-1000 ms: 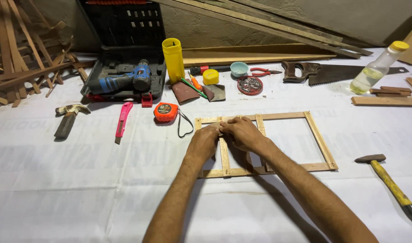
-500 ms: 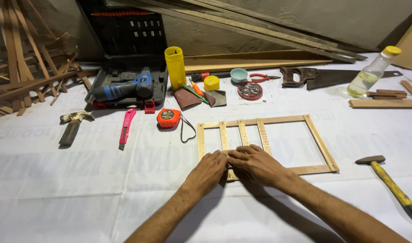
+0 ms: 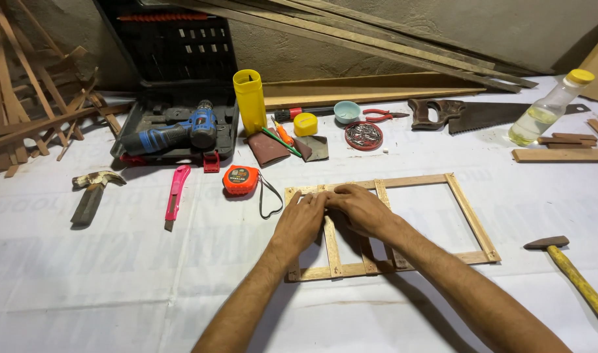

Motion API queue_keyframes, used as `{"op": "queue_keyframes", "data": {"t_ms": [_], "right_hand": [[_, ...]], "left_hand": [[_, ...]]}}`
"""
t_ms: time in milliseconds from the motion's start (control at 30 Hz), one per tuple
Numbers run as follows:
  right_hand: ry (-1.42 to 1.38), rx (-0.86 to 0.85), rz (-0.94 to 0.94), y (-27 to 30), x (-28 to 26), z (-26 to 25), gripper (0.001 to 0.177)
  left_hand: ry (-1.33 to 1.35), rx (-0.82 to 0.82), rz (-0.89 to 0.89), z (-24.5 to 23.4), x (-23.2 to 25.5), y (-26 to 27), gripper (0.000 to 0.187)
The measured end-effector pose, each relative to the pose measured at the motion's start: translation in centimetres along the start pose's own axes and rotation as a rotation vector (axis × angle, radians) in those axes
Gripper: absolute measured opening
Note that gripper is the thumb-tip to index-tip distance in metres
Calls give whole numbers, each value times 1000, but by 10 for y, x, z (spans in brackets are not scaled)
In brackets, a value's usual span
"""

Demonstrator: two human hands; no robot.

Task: The person assembles a small wooden lattice frame on a workbench, positioning thin wooden slats across a rectangular frame and hammering nails to secure them. They measure the frame with a tape measure, reposition slats, and sand a small piece of wood by hand.

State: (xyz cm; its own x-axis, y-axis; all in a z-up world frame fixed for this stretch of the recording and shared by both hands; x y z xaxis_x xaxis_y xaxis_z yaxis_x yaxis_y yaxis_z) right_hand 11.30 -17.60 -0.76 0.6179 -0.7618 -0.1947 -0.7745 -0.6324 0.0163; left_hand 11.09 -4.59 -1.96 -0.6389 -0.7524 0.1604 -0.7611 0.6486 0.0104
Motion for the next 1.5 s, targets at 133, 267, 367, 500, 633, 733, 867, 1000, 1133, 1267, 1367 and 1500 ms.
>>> {"op": "queue_keyframes", "data": {"t_ms": [133, 267, 367, 500, 633, 733, 867, 1000, 1133, 1267, 1367, 1500], "right_hand": [[21, -56, 42, -6, 7, 2, 54], [-42, -64, 76, -4, 9, -1, 69], [-35, -94, 108, -2, 8, 0, 67], [60, -202, 155, 12, -5, 7, 78], [81, -195, 62, 47, -32, 9, 70], [32, -118, 40, 70, -53, 10, 55], [40, -5, 24, 82, -67, 16, 52], [13, -20, 115, 68, -53, 17, 52], [49, -58, 163, 33, -21, 14, 49], [200, -73, 192, 4, -2, 11, 48], [187, -68, 217, -7, 3, 6, 42], [122, -63, 233, -4, -8, -6, 31]], "left_hand": [[59, -26, -22, -8, -3, 5, 44], [48, 34, 19, -3, -7, 15, 42], [101, 145, 54, 4, -10, 22, 46], [133, 96, 79, 7, 1, 35, 52], [177, 48, 211, -3, 28, 61, 55], [281, -14, 216, -16, 43, 82, 44], [196, -5, 249, 1, 45, 78, 40], [79, 19, 251, 4, 38, 55, 43], [57, -19, 181, 12, 12, 13, 30], [171, 25, 105, 12, -13, -18, 29], [190, 59, 92, 14, -22, -28, 24], [179, 48, 22, 6, -17, -21, 29]]}}
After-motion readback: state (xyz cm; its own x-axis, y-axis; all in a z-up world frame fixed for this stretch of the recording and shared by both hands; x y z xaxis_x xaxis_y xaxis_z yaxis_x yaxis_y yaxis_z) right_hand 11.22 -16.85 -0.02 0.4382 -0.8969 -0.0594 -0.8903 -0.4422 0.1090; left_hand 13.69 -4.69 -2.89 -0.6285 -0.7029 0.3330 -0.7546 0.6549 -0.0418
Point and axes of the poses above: each hand's wrist, its own y-axis away from the middle knuckle, its own z-axis out of the palm, x = y × z, the point moved 6 cm from there along -y, towards the middle knuckle, and after that the axes turned 12 degrees about -x, right-handed, at the moved point
